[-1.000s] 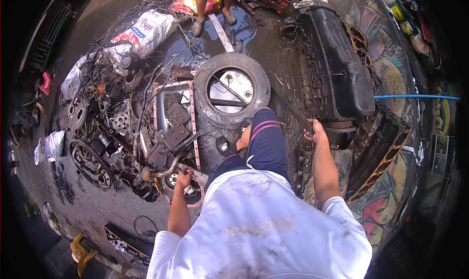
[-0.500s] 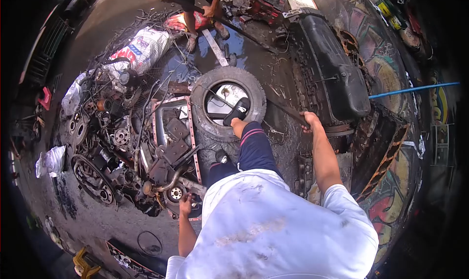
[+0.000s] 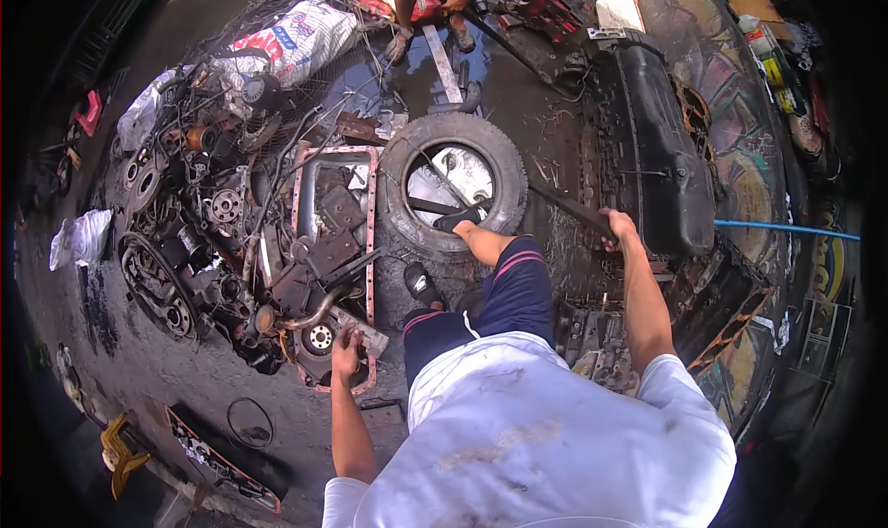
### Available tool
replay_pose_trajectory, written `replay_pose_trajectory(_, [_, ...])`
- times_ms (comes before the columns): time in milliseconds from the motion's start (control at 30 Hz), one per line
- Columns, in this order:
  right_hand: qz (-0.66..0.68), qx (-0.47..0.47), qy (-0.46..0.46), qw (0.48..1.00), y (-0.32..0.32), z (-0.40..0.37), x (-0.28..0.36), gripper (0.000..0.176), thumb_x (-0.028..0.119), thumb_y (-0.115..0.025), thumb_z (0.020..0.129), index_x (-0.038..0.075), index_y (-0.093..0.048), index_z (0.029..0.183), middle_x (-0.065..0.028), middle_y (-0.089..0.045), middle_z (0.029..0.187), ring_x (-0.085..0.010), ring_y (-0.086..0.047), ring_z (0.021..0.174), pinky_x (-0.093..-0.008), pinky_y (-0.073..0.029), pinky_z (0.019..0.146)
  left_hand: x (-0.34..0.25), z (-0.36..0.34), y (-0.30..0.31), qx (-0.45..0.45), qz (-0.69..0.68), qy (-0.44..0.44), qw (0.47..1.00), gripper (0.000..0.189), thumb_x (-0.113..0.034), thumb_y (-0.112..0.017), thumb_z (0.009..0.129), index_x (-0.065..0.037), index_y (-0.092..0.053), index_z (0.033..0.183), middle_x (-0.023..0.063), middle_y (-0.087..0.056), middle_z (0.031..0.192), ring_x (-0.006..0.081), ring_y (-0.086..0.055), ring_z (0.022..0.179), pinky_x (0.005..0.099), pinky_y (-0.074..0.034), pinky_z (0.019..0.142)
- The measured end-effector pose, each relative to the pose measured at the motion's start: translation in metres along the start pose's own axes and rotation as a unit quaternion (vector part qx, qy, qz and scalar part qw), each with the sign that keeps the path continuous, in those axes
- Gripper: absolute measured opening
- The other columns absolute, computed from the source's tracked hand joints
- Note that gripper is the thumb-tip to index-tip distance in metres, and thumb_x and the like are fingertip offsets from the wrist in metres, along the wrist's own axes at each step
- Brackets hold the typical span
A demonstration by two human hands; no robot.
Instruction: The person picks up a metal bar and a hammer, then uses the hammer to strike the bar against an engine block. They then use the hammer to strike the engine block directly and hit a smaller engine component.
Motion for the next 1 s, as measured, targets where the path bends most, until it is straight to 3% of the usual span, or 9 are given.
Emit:
replay_pose_trajectory(233, [-0.038,-0.059,0.046,0.997,-0.011,-0.014,0.045,0.040,0.042,-0.051,0.094,0.006,-0.069,0.098,-0.0104,-0.057,0.062,-0.0198,-0.048,0.043,-0.0393,-0.044,0.044,-0.019,-0.042,0.064,-0.153,-0.021,0.011,0.988,0.040,-0.022,-0.058,0.102,0.001,-0.053,0.135,0.0114,-0.069,0.112,0.0176,-0.065,0.100,0.0299,-0.050,0.091])
replay_pose_trajectory(300, [-0.046,-0.067,0.033,0.996,-0.011,-0.025,0.037,0.041,0.042,-0.051,0.094,0.006,-0.069,0.097,-0.0107,-0.057,0.061,-0.0202,-0.049,0.043,-0.0395,-0.044,0.044,0.056,-0.050,0.102,-0.187,-0.063,-0.005,0.980,0.039,-0.024,-0.059,0.101,0.001,-0.055,0.131,0.0102,-0.071,0.107,0.0150,-0.066,0.094,0.0282,-0.052,0.077])
replay_pose_trajectory(433, [-0.043,-0.066,0.039,0.996,-0.015,-0.023,0.008,0.045,0.045,-0.055,0.093,0.001,-0.067,0.089,-0.0103,-0.058,0.061,-0.0208,-0.051,0.043,-0.0410,-0.045,0.043,0.108,-0.117,0.102,-0.224,-0.032,0.194,0.955,0.037,-0.031,-0.065,0.097,-0.007,-0.059,0.124,0.0053,-0.073,0.098,0.0112,-0.064,0.071,0.0291,-0.040,0.047])
replay_pose_trajectory(500, [-0.022,-0.052,0.024,0.998,-0.022,-0.022,-0.022,0.045,0.044,-0.056,0.093,0.001,-0.066,0.088,-0.0105,-0.057,0.059,-0.0209,-0.051,0.042,-0.0406,-0.045,0.042,0.150,-0.127,0.101,-0.168,0.034,0.263,0.949,0.035,-0.030,-0.064,0.097,-0.011,-0.059,0.126,0.0063,-0.074,0.098,0.0138,-0.065,0.068,0.0293,-0.043,0.049])
replay_pose_trajectory(600, [-0.009,-0.088,0.005,0.996,-0.034,-0.030,-0.056,0.045,0.044,-0.057,0.092,0.000,-0.066,0.087,-0.0109,-0.057,0.059,-0.0214,-0.052,0.043,-0.0404,-0.046,0.042,0.115,-0.125,0.071,-0.079,0.077,0.342,0.933,0.037,-0.029,-0.064,0.097,-0.008,-0.059,0.127,0.0094,-0.073,0.098,0.0154,-0.066,0.071,0.0288,-0.047,0.052])
replay_pose_trajectory(667, [-0.021,-0.089,-0.004,0.996,-0.032,-0.040,-0.073,0.046,0.042,-0.061,0.091,-0.003,-0.066,0.088,-0.0120,-0.061,0.065,-0.0222,-0.057,0.047,-0.0398,-0.048,0.043,0.099,-0.087,0.071,-0.012,0.108,0.291,0.950,0.040,-0.028,-0.064,0.097,-0.002,-0.058,0.127,0.0124,-0.072,0.098,0.0175,-0.067,0.073,0.0291,-0.051,0.058])
replay_pose_trajectory(767, [-0.008,-0.090,0.008,0.996,-0.029,-0.028,-0.102,0.046,0.041,-0.063,0.090,-0.004,-0.067,0.090,-0.0123,-0.063,0.069,-0.0231,-0.059,0.049,-0.0401,-0.048,0.042,0.054,0.001,0.074,-0.034,0.104,0.062,0.992,0.040,-0.025,-0.063,0.099,0.004,-0.057,0.125,0.0102,-0.070,0.099,0.0146,-0.065,0.083,0.0275,-0.051,0.066])
replay_pose_trajectory(900, [0.002,-0.123,0.035,0.992,-0.022,-0.027,-0.117,0.046,0.041,-0.065,0.089,-0.004,-0.067,0.093,-0.0122,-0.064,0.069,-0.0222,-0.060,0.048,-0.0380,-0.046,0.038,-0.055,0.115,0.067,0.016,0.065,-0.028,0.997,0.036,-0.023,-0.062,0.100,0.002,-0.058,0.125,0.0092,-0.068,0.105,0.0154,-0.063,0.093,0.0294,-0.050,0.083])
replay_pose_trajectory(1000, [0.020,-0.117,0.081,0.990,-0.009,-0.018,-0.119,0.045,0.040,-0.062,0.090,-0.004,-0.068,0.097,-0.0132,-0.063,0.065,-0.0216,-0.058,0.044,-0.0356,-0.042,0.035,-0.149,0.164,0.070,-0.012,0.376,-0.123,0.918,0.039,-0.024,-0.063,0.098,0.000,-0.059,0.128,0.0183,-0.068,0.113,0.0247,-0.066,0.102,0.0375,-0.050,0.093])
Point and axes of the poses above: each hand's wrist, its own z-axis towards the middle knuckle, its own y-axis out of the back of the hand, x = y × z, the point moved 2 cm from there along z, towards the middle knuckle
